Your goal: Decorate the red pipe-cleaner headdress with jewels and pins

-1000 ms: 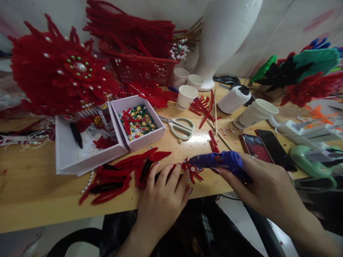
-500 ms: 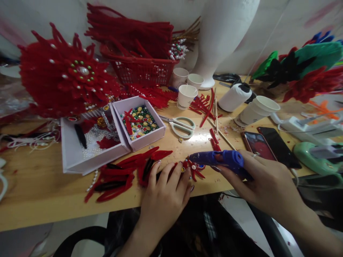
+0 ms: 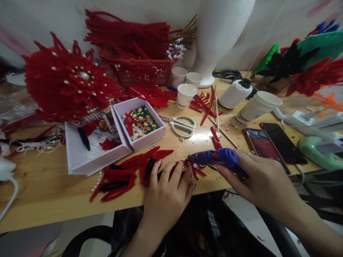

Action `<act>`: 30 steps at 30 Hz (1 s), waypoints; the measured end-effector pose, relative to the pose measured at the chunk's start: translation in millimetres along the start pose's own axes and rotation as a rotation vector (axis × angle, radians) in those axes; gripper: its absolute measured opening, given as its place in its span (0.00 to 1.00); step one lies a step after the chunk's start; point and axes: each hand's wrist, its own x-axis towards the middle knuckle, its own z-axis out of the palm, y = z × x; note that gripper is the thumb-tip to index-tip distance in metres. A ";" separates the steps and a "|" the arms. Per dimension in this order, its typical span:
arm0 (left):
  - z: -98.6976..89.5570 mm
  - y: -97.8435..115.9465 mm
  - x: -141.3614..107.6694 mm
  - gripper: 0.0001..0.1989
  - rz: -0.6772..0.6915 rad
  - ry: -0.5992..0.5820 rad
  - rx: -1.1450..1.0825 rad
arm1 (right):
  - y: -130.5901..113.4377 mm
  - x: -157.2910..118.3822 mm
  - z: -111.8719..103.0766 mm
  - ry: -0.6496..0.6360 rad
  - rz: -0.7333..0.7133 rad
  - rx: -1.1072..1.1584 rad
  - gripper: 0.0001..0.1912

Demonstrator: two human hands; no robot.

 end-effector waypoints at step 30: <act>-0.6 0.2 0.9 0.15 -0.010 -0.004 -0.022 | 1.4 -6.4 1.7 0.005 -0.050 0.003 0.14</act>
